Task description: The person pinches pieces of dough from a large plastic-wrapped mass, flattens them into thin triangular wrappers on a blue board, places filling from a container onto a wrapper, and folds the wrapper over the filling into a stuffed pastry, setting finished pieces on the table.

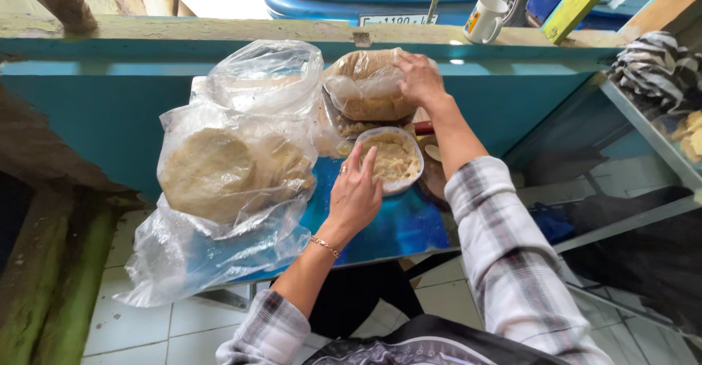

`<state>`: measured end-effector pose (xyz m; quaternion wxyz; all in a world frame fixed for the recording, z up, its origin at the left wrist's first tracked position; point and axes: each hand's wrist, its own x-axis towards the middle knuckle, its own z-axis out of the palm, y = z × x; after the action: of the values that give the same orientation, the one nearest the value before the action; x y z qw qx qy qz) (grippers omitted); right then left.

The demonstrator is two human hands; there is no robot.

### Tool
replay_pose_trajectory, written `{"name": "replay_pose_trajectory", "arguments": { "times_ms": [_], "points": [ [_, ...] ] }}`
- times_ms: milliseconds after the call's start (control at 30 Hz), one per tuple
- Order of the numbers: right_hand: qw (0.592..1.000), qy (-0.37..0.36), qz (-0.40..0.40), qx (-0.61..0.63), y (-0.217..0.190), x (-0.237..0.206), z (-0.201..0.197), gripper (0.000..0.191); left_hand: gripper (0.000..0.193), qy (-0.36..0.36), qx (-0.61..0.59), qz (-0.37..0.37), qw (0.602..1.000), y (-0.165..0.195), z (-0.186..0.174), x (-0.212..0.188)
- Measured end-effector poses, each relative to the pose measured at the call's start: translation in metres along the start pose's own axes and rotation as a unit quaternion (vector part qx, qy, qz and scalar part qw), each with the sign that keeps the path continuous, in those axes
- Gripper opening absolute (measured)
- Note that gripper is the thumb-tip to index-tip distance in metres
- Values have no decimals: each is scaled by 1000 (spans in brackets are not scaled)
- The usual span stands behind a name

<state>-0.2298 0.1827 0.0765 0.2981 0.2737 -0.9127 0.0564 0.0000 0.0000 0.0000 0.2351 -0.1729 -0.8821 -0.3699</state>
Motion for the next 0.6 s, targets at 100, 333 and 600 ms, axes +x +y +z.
{"name": "replay_pose_trajectory", "arguments": {
  "times_ms": [100,333,600],
  "points": [
    [998,18,-58,-27,-12,17,2,27,51,91,-60,-6,994,5,8,42],
    [991,-10,-128,-37,-8,-28,9,4,42,116,32,-71,990,-57,33,147],
    [990,-3,-129,-60,-14,-81,-7,24,31,-12,197,-45,979,-76,62,153]
  ]
}}
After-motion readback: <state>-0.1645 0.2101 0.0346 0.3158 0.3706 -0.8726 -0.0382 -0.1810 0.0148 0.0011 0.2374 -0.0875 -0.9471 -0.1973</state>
